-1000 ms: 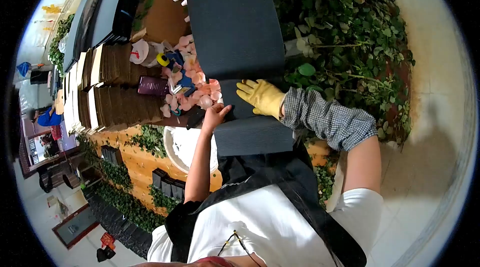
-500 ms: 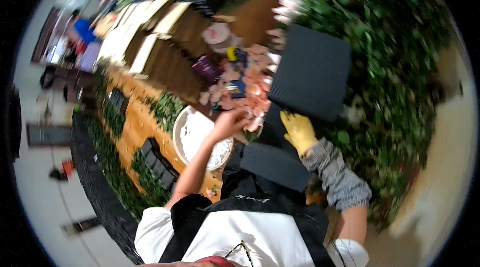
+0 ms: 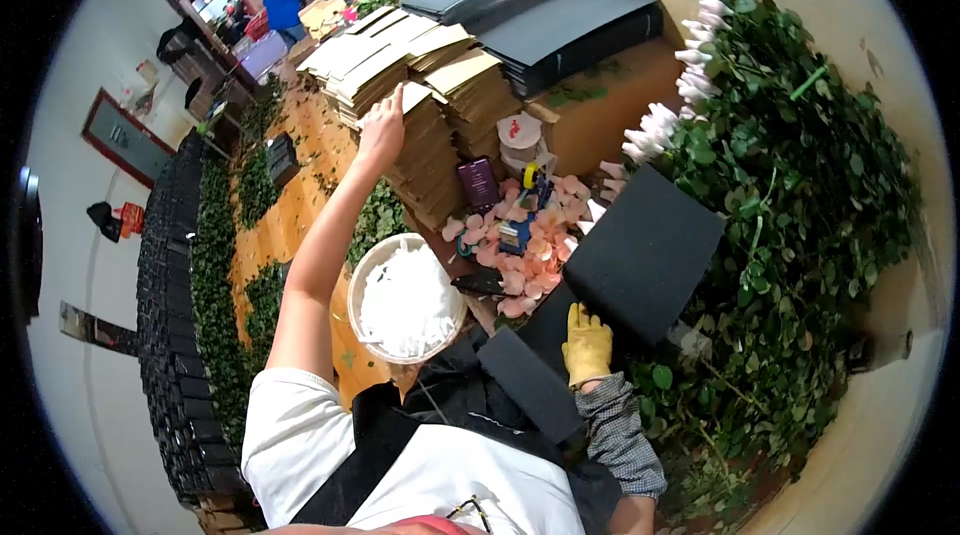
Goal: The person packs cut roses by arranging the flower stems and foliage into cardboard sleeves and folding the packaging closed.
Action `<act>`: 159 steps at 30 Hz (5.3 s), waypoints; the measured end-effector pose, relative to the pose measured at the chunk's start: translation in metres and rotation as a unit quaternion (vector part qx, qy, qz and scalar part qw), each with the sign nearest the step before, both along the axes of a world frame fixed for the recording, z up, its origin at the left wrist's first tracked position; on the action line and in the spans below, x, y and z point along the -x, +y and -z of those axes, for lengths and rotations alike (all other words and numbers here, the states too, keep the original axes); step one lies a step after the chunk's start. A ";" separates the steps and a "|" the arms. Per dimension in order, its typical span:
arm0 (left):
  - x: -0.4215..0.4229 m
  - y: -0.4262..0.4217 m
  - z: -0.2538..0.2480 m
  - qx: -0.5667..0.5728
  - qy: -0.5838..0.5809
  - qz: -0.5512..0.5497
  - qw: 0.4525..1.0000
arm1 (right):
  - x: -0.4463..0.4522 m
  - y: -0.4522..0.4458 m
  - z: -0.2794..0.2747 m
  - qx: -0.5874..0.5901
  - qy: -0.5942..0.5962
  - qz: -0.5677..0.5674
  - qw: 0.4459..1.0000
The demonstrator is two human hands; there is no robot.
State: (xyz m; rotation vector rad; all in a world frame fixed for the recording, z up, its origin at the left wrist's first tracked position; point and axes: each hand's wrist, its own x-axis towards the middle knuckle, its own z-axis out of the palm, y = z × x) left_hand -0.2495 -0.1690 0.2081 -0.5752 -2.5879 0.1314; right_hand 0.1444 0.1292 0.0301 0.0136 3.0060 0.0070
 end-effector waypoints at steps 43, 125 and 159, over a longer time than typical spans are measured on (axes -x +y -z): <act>-0.248 0.181 0.186 0.071 -0.691 0.353 0.627 | -0.024 0.026 -0.006 0.458 0.059 0.152 0.874; -0.255 0.160 0.174 -0.013 -0.682 0.383 0.623 | 0.031 0.331 -0.010 -0.123 0.133 0.391 0.902; -0.255 0.152 0.176 -0.034 -0.555 0.498 0.665 | -0.135 0.077 -0.018 0.680 -0.139 0.256 0.672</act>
